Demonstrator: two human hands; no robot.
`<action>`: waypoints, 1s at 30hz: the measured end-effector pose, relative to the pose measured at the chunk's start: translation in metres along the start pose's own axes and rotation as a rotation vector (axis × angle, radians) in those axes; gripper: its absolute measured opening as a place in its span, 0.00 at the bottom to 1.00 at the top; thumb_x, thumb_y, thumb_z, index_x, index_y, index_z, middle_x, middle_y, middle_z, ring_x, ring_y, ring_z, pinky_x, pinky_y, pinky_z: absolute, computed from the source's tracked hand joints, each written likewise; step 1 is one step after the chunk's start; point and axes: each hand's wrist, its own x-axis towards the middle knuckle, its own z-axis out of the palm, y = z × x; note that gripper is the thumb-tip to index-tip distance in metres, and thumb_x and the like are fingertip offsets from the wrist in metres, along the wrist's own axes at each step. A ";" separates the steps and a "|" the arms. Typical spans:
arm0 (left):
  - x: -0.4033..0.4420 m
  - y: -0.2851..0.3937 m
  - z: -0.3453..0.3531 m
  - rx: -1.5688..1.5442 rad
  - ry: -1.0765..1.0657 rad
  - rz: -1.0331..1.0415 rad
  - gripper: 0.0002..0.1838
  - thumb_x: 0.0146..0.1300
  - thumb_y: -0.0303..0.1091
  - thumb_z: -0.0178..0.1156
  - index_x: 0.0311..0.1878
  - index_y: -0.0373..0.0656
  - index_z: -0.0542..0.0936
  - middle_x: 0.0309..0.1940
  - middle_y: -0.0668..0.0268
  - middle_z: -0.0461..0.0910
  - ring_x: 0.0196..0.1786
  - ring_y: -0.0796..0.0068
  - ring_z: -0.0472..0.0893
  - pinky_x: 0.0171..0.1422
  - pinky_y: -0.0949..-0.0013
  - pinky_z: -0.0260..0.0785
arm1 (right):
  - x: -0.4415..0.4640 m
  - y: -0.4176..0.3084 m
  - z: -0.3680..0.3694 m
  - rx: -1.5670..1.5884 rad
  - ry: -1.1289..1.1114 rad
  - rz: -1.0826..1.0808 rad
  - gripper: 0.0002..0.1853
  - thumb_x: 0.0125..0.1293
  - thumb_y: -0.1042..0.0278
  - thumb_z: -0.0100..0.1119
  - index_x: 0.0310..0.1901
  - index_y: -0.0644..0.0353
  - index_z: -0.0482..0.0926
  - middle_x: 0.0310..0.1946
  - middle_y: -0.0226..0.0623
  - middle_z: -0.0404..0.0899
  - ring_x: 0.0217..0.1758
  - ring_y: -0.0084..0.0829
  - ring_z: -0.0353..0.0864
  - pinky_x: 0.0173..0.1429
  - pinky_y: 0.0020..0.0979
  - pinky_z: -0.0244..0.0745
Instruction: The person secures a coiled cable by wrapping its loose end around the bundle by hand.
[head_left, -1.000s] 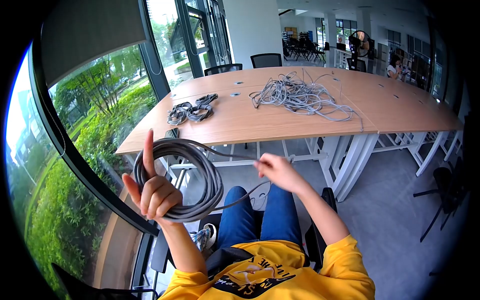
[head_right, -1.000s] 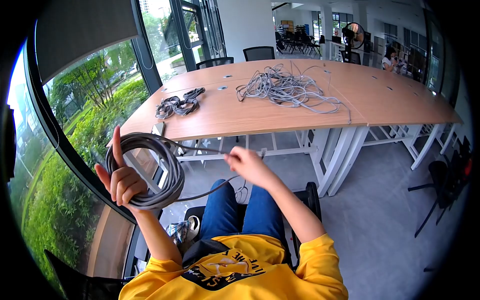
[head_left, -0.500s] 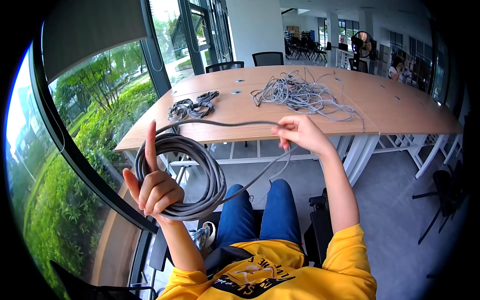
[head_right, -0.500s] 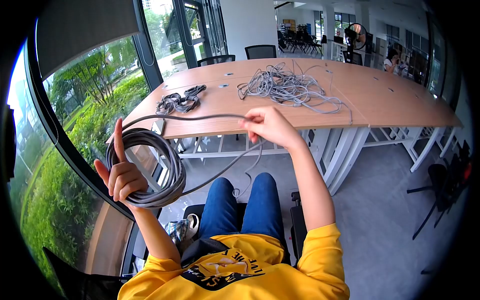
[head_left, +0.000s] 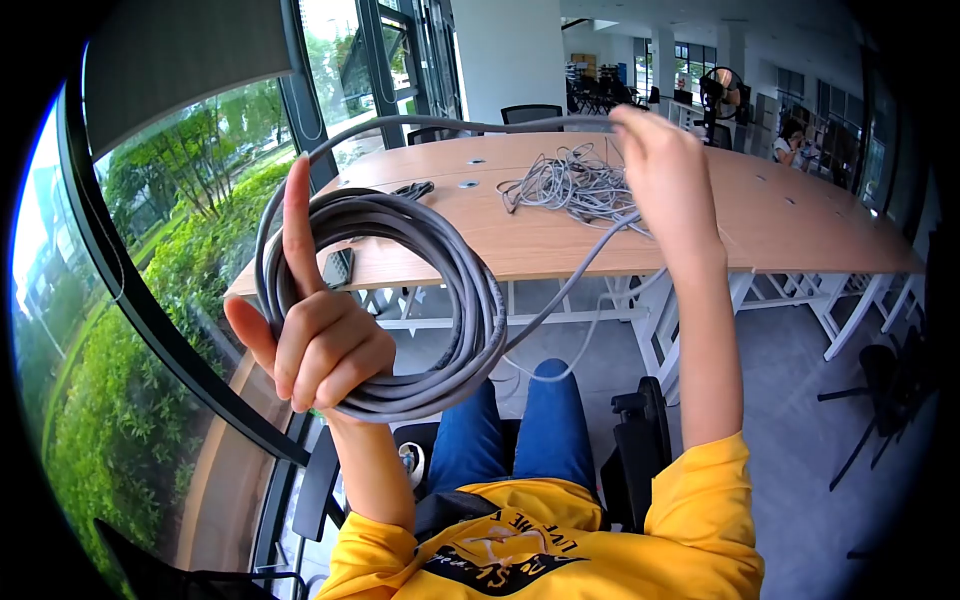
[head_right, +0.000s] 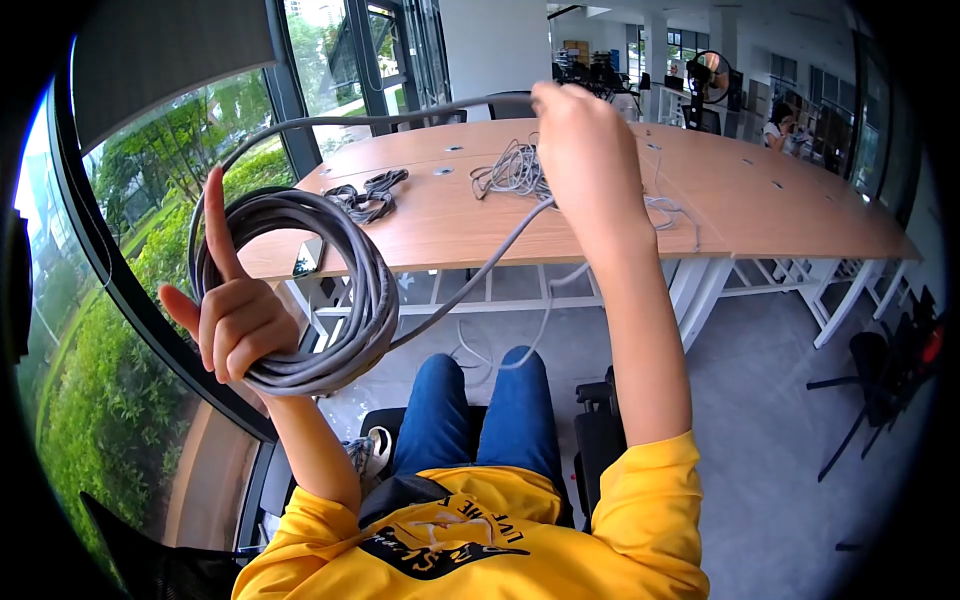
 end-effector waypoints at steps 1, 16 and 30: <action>0.002 0.000 -0.002 -0.002 -0.001 -0.001 0.38 0.65 0.39 0.44 0.65 0.57 0.26 0.08 0.66 0.65 0.08 0.81 0.65 0.13 0.80 0.59 | 0.000 0.001 0.000 -0.064 -0.259 0.091 0.07 0.56 0.75 0.51 0.33 0.68 0.76 0.28 0.51 0.76 0.32 0.45 0.77 0.37 0.35 0.72; -0.027 -0.006 -0.020 0.155 0.445 -0.595 0.35 0.65 0.40 0.41 0.65 0.37 0.35 0.07 0.74 0.64 0.08 0.87 0.62 0.10 0.84 0.50 | -0.093 -0.009 0.037 -0.476 -1.376 -0.103 0.10 0.50 0.72 0.50 0.32 0.60 0.81 0.35 0.44 0.79 0.40 0.40 0.78 0.43 0.36 0.73; -0.072 0.013 -0.042 -0.019 0.301 -0.386 0.28 0.66 0.48 0.37 0.54 0.28 0.62 0.06 0.77 0.62 0.07 0.90 0.62 0.11 0.87 0.53 | -0.090 0.062 0.034 0.225 -0.980 0.576 0.14 0.59 0.63 0.48 0.28 0.67 0.77 0.21 0.43 0.77 0.26 0.33 0.77 0.37 0.31 0.70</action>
